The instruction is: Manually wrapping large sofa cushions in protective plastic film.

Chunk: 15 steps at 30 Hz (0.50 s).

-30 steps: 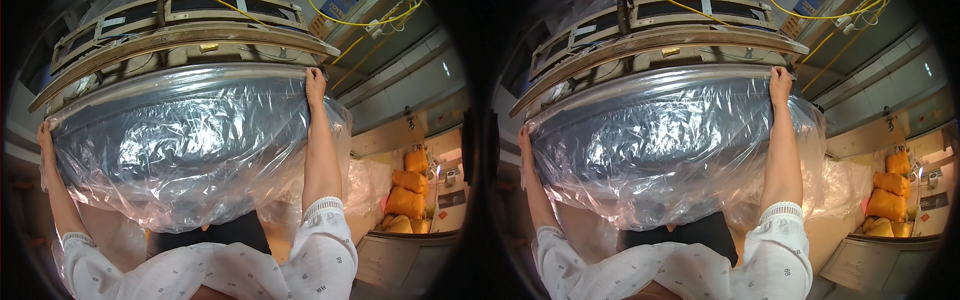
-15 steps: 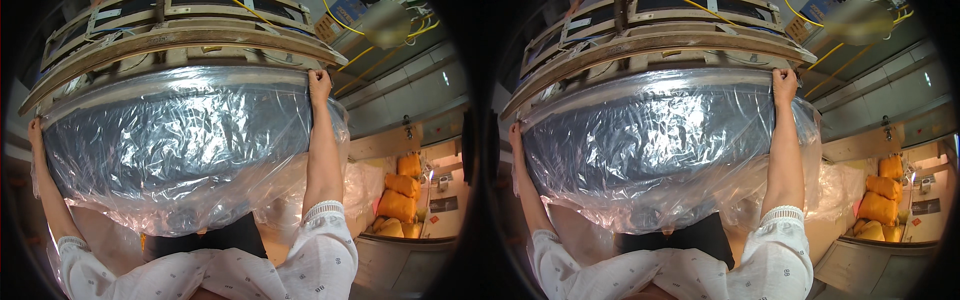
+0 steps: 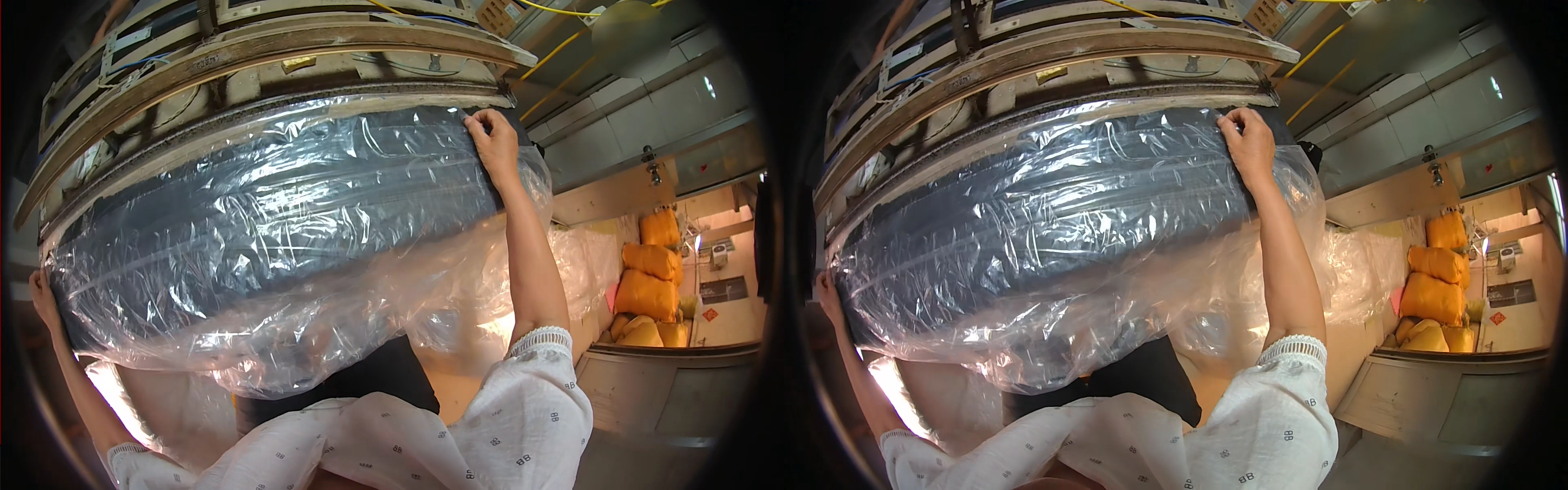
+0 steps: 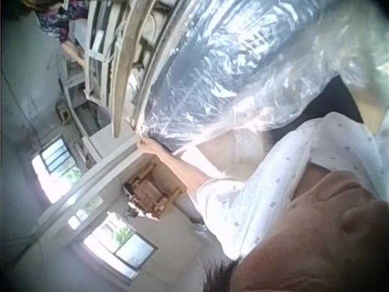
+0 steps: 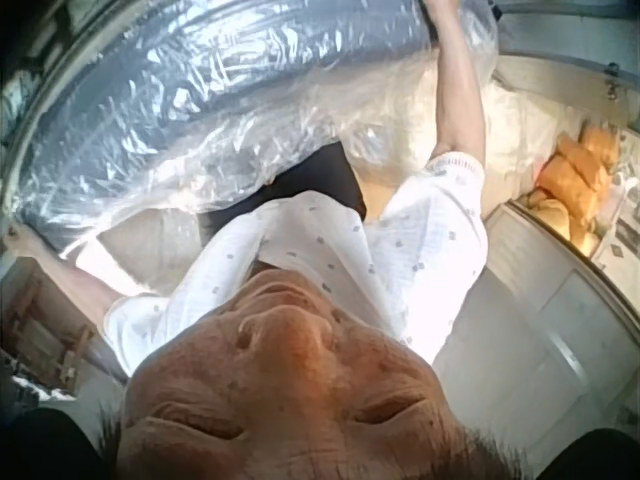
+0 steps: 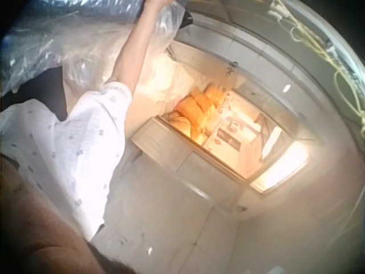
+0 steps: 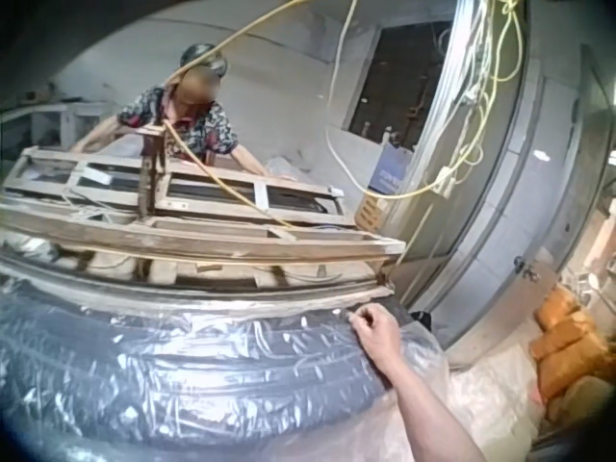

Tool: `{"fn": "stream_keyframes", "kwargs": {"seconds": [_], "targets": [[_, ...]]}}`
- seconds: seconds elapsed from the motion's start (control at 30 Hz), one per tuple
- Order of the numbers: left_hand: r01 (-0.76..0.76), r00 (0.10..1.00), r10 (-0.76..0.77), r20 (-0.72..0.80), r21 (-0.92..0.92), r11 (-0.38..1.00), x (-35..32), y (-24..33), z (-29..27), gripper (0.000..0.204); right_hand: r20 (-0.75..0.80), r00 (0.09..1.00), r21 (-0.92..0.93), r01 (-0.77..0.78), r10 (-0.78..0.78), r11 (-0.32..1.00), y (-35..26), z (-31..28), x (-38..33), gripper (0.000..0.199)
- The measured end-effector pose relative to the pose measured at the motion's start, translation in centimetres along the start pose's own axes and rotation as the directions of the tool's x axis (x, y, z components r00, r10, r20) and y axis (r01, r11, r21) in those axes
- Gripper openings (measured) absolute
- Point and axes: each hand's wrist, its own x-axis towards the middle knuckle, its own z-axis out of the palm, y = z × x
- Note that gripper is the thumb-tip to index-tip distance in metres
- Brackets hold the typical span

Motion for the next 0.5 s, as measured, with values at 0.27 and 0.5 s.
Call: {"fn": "stream_keyframes", "kwargs": {"seconds": [0.27,0.5], "targets": [[0.057,0.991,-0.053,-0.122,0.024,0.998,-7.0,19.7,-3.5,0.033,0.058,0.973,-0.059,0.227,-0.224,0.972,-6.7,-2.4,-5.4,0.023],[0.221,0.947,-0.296,-0.126,-0.415,0.883,-8.2,17.7,-5.7,0.019,0.11,0.981,-0.026,0.164,-0.16,0.986,-4.9,-1.7,-7.3,0.02]]}}
